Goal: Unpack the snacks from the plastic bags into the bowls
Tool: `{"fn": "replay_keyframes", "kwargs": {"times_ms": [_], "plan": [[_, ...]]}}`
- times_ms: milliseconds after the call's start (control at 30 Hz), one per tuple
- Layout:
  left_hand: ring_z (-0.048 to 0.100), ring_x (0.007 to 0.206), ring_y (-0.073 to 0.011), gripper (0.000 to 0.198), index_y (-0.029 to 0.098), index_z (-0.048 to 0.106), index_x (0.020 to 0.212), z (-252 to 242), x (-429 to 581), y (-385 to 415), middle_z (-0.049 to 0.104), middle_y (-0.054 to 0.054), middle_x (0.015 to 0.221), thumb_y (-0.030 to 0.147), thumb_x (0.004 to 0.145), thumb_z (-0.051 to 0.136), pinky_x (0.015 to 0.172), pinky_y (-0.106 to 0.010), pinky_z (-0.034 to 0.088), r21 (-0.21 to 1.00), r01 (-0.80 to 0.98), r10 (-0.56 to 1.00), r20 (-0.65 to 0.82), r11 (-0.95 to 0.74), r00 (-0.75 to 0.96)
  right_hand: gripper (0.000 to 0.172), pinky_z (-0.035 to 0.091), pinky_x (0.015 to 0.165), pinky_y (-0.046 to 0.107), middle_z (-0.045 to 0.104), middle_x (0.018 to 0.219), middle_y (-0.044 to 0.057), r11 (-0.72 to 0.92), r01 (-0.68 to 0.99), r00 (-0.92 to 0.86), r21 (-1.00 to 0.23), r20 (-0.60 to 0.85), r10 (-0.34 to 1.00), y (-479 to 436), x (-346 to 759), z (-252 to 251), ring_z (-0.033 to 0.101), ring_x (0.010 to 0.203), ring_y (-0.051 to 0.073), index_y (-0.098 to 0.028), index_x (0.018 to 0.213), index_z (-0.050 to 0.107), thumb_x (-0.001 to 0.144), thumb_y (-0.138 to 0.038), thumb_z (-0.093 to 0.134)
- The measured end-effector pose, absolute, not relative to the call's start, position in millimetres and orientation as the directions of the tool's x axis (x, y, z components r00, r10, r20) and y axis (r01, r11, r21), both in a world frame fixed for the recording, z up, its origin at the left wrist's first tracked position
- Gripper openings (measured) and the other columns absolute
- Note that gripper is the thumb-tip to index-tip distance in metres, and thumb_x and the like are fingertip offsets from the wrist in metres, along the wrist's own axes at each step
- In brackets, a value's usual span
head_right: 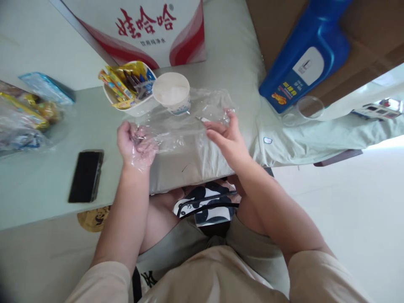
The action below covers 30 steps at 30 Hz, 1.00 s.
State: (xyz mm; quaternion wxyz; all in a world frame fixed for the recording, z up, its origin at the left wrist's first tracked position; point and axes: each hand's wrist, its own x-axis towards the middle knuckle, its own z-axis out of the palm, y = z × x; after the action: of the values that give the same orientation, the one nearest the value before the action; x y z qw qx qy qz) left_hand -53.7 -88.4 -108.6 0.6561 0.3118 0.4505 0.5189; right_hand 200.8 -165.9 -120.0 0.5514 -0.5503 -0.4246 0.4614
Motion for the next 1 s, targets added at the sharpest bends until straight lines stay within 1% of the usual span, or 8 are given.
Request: {"fn": "replay_keyframes", "kwargs": {"times_ms": [100,233,333,433,533,700,800,1000], "plan": [[0.017,0.041,-0.0032,0.053,0.021,0.035,0.066,-113.0,-53.5,-87.7,0.047,0.005,0.065,0.058,0.092,0.063,0.038,-0.026,0.016,0.885,-0.39,0.963,-0.268,0.254,0.019,0.079,0.06,0.099,0.05,0.075,0.109,0.006,-0.025,0.036,0.249,-0.999,-0.016,0.968,-162.0,197.3,-131.7,0.074,0.105,0.025,-0.034,0.157,0.03,0.09,-0.052,0.067],[0.03,0.04,-0.0052,0.056,0.022,0.04,0.067,-119.8,-50.8,-86.4,0.047,0.004,0.061,0.069,0.09,0.061,0.04,-0.026,0.023,0.936,-0.287,0.974,-0.223,0.203,-0.04,0.069,0.065,0.082,0.043,0.073,0.109,0.006,-0.007,0.104,0.429,-0.995,0.038,0.903,-149.3,211.2,-140.2,0.076,0.088,0.021,-0.038,0.162,0.024,0.099,-0.048,0.05],[0.042,0.04,-0.0075,0.056,0.022,0.044,0.066,-122.6,-46.9,-87.4,0.054,0.002,0.06,0.072,0.089,0.058,0.039,-0.026,0.025,0.965,-0.213,0.979,-0.177,0.153,-0.099,0.07,0.065,0.078,0.042,0.072,0.117,0.007,0.072,0.181,0.436,-0.981,0.146,0.888,-148.0,217.9,-136.4,0.076,0.096,0.023,-0.043,0.163,0.022,0.1,-0.052,0.051],[0.055,0.046,-0.0106,0.049,0.022,0.051,0.066,-122.2,-44.9,-88.1,0.061,0.0,0.063,0.064,0.087,0.063,0.041,-0.025,0.032,0.981,-0.162,0.985,-0.128,0.108,-0.12,0.074,0.064,0.082,0.045,0.07,0.124,0.01,0.136,0.295,0.336,-0.946,0.236,0.912,-152.2,216.0,-130.9,0.074,0.106,0.027,-0.044,0.163,0.024,0.097,-0.058,0.057],[0.067,0.063,-0.0145,0.033,0.021,0.059,0.07,-120.0,-47.2,-86.4,0.067,-0.001,0.07,0.05,0.084,0.069,0.055,-0.025,0.047,0.992,-0.122,0.988,-0.05,0.032,-0.148,0.063,0.063,0.082,0.046,0.07,0.124,0.011,0.162,0.321,0.338,-0.933,0.273,0.901,-151.1,213.8,-130.2,0.074,0.1,0.026,-0.042,0.157,0.032,0.099,-0.056,0.053],[0.068,0.076,-0.0139,0.006,0.023,0.064,0.075,-112.8,-57.6,-84.3,0.07,0.001,0.076,0.023,0.076,0.069,0.073,-0.026,0.053,0.996,-0.077,0.977,0.025,-0.042,-0.211,0.052,0.06,0.09,0.048,0.071,0.111,0.008,0.202,0.235,0.467,-0.951,0.293,0.835,-145.2,217.0,-124.9,0.073,0.106,0.027,-0.037,0.145,0.039,0.097,-0.045,0.057],[0.066,0.075,-0.014,0.01,0.022,0.061,0.069,-107.8,-65.6,-89.5,0.066,0.002,0.07,0.014,0.071,0.065,0.08,-0.029,0.054,0.998,-0.035,0.968,0.042,-0.052,-0.247,0.044,0.056,0.101,0.048,0.071,0.095,0.003,0.214,0.167,0.49,-0.962,0.269,0.829,-152.0,218.7,-115.1,0.072,0.102,0.024,-0.037,0.134,0.046,0.092,-0.033,0.062],[0.067,0.075,-0.0163,0.012,0.021,0.062,0.065,-113.2,-79.4,-106.1,0.064,0.0,0.066,0.023,0.073,0.07,0.086,-0.033,0.055,0.999,-0.004,0.997,-0.048,0.048,-0.067,0.037,0.054,0.104,0.052,0.068,0.076,0.001,0.067,0.222,0.3,-0.973,0.134,0.944,-172.3,222.9,-111.7,0.071,0.109,0.028,-0.03,0.125,0.056,0.089,-0.036,0.065]]}}
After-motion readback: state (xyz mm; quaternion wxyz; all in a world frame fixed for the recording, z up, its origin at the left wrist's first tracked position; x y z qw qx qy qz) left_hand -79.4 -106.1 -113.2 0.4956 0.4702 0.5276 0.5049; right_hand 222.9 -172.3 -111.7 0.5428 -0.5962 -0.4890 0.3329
